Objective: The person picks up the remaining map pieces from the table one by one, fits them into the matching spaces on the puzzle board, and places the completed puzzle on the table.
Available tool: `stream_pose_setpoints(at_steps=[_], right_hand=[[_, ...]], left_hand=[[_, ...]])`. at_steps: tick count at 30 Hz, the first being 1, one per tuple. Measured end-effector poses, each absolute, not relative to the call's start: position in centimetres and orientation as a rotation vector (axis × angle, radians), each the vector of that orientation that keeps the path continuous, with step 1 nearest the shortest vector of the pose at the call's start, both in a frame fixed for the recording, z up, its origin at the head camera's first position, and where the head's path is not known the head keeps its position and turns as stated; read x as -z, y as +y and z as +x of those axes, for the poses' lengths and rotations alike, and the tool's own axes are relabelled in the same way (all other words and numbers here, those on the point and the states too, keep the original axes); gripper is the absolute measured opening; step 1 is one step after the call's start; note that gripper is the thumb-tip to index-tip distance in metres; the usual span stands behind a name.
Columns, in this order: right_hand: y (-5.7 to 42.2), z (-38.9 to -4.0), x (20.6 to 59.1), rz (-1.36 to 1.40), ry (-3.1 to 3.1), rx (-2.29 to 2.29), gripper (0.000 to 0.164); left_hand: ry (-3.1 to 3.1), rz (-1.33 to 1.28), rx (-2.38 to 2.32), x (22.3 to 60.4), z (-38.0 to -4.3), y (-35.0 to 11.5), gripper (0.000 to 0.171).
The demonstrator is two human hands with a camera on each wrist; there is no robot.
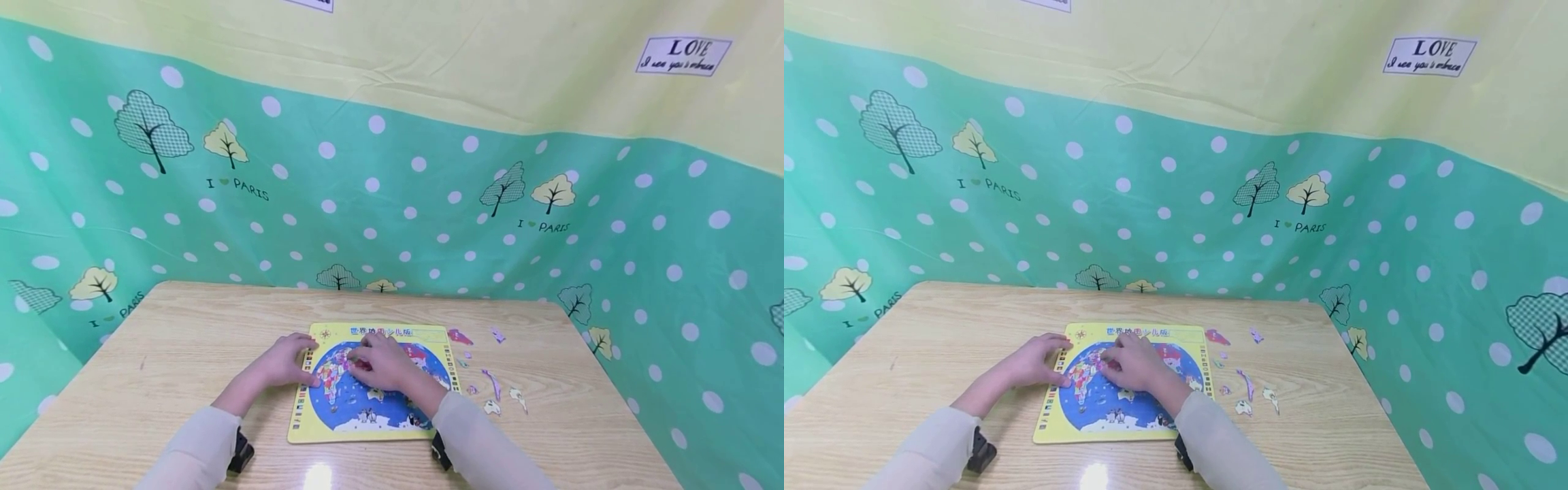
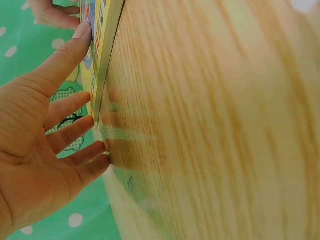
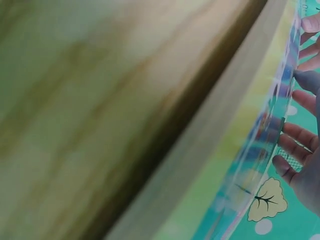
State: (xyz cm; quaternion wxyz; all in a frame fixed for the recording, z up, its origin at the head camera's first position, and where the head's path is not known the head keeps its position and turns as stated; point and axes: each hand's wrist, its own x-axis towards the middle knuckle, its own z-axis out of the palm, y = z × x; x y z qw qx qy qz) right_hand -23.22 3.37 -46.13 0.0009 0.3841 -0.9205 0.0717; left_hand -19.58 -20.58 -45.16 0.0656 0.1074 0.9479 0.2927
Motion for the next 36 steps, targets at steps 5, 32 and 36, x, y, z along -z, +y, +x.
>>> stream_pose_setpoints(at_steps=[5, 32, 36], right_hand=[[3.4, -23.3, 46.1, 1.188, -2.907, -0.239, 0.032], [7.1, -24.7, 44.2, 0.975, -3.015, -0.464, 0.026], [7.4, -24.7, 44.3, 0.984, -3.043, -0.445, 0.030]], left_hand=[[2.855, 0.311, -0.885, 45.1, -19.5, -20.5, 0.082], [2.871, 0.316, -0.877, 45.4, -19.7, -20.6, 0.082], [2.867, 0.312, -0.881, 45.4, -19.7, -20.6, 0.082]])
